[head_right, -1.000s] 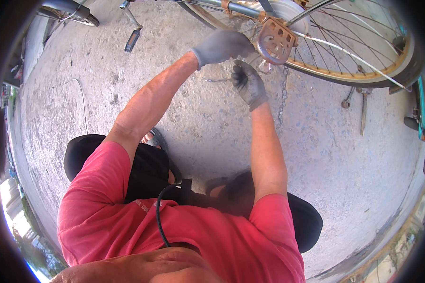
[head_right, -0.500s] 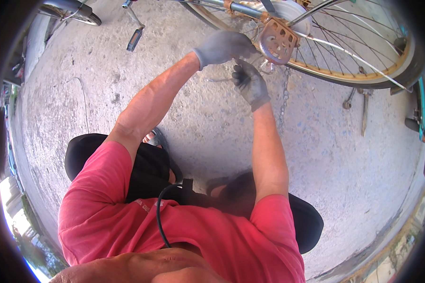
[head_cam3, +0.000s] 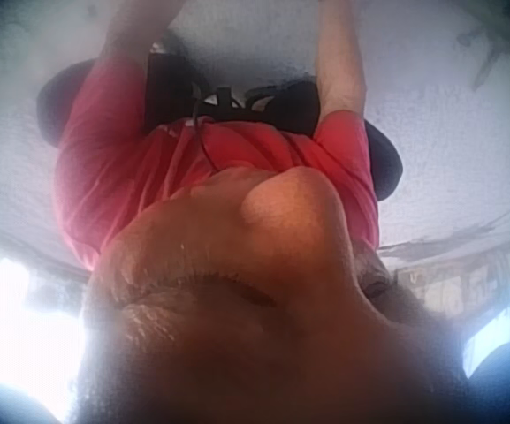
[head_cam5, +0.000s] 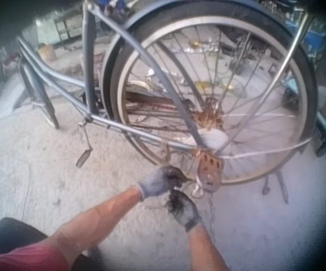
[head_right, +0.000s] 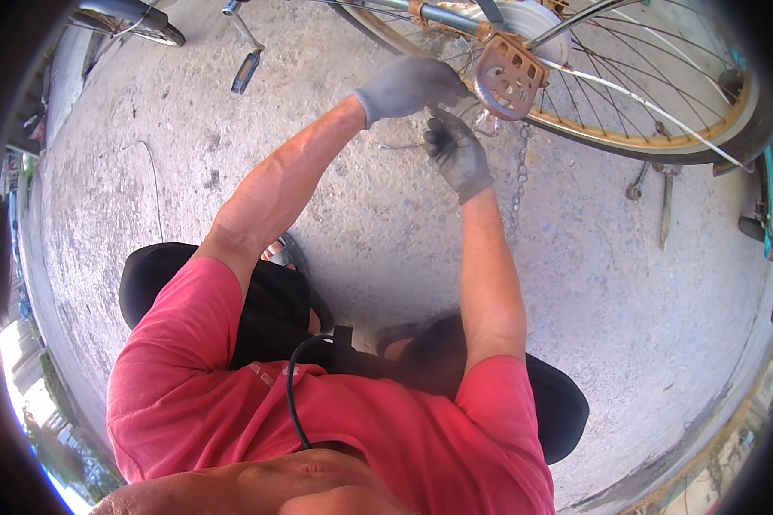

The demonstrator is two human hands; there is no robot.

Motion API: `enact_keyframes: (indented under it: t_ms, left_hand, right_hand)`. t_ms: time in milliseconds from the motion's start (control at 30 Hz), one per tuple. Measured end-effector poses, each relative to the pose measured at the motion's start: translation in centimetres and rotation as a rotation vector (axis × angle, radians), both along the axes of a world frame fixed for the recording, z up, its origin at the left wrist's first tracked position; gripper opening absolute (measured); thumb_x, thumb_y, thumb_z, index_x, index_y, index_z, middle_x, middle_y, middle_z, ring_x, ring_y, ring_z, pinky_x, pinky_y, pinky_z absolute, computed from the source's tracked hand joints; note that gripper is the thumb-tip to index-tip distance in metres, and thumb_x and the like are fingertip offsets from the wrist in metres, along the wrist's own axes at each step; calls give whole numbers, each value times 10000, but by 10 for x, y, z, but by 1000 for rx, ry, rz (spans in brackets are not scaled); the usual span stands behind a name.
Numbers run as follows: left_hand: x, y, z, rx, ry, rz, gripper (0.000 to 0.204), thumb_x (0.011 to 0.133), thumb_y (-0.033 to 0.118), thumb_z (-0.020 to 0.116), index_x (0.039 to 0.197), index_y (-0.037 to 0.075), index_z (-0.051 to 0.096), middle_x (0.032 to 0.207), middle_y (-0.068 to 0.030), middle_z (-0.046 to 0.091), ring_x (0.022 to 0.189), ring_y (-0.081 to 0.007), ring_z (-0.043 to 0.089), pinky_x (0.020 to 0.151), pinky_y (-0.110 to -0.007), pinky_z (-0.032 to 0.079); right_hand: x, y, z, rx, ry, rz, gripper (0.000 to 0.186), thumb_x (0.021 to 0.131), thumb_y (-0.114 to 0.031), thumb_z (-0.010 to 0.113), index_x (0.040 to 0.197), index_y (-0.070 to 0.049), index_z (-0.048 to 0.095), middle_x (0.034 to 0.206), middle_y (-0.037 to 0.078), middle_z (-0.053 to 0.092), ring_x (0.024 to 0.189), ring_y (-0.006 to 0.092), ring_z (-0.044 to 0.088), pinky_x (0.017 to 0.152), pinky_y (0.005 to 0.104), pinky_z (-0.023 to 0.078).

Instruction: The person squats and uses a wrench to tighten bolts on the rear wheel hub of a bicycle. They then stand up, briefly adjust the handlebars, and walk away from the bike.

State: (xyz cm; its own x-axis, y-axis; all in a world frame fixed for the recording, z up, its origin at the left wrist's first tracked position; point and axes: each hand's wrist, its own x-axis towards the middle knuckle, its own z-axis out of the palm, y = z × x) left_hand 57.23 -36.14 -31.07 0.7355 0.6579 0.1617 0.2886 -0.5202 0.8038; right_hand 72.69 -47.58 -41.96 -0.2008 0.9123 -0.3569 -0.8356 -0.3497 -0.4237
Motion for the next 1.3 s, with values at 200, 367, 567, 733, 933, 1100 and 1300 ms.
enact_keyframes:
  t_ms: [200,367,567,733,933,1100,1300]
  left_hand:
    - [1,-2,5,-77,-18,12,222,825,125,619,1014,94,732,884,-66,733,784,-190,684,735,-315,537]
    - [2,3,-9,58,94,-23,235,885,196,577,1060,143,724,1051,-47,688,941,-237,641,825,-355,521]
    - [2,-1,2,-5,96,-15,250,871,205,579,1068,138,718,1033,-48,699,940,-236,650,833,-351,521]
    - [0,-5,16,-94,152,17,241,891,211,580,1066,127,723,1032,-51,708,921,-197,680,840,-324,534]
    - [8,-6,10,-154,75,4,242,901,204,587,1063,85,722,1042,-76,713,930,-170,689,853,-308,537]
    - [-4,2,-18,-494,-208,52,230,883,-34,558,1055,42,690,995,-57,705,920,-146,683,767,-306,573]
    - [1,1,-11,-157,-78,29,206,890,54,584,1051,85,709,1000,-60,685,880,-195,667,774,-314,550]
  right_hand:
    - [1,-1,-2,-2,15,-2,297,975,-189,581,1233,-46,616,948,50,657,794,172,613,664,287,494]
    - [-1,1,1,-8,-8,-10,295,983,-187,565,1241,-52,612,947,47,655,812,175,618,665,289,499]
    - [3,1,-2,12,35,17,302,984,-185,559,1256,-63,604,963,43,648,826,178,615,671,284,494]
    - [1,2,-5,20,20,3,308,987,-193,552,1262,-64,605,965,42,645,826,180,616,669,286,492]
    - [5,-1,-4,57,84,20,313,990,-212,542,1260,-66,605,951,22,630,814,169,596,697,285,480]
    - [-6,9,-10,72,113,39,296,960,-183,562,1233,-89,627,978,23,672,826,168,626,679,286,500]
    - [-6,1,7,95,185,-113,297,952,-147,555,1237,-98,624,1075,48,680,922,236,655,725,315,516]
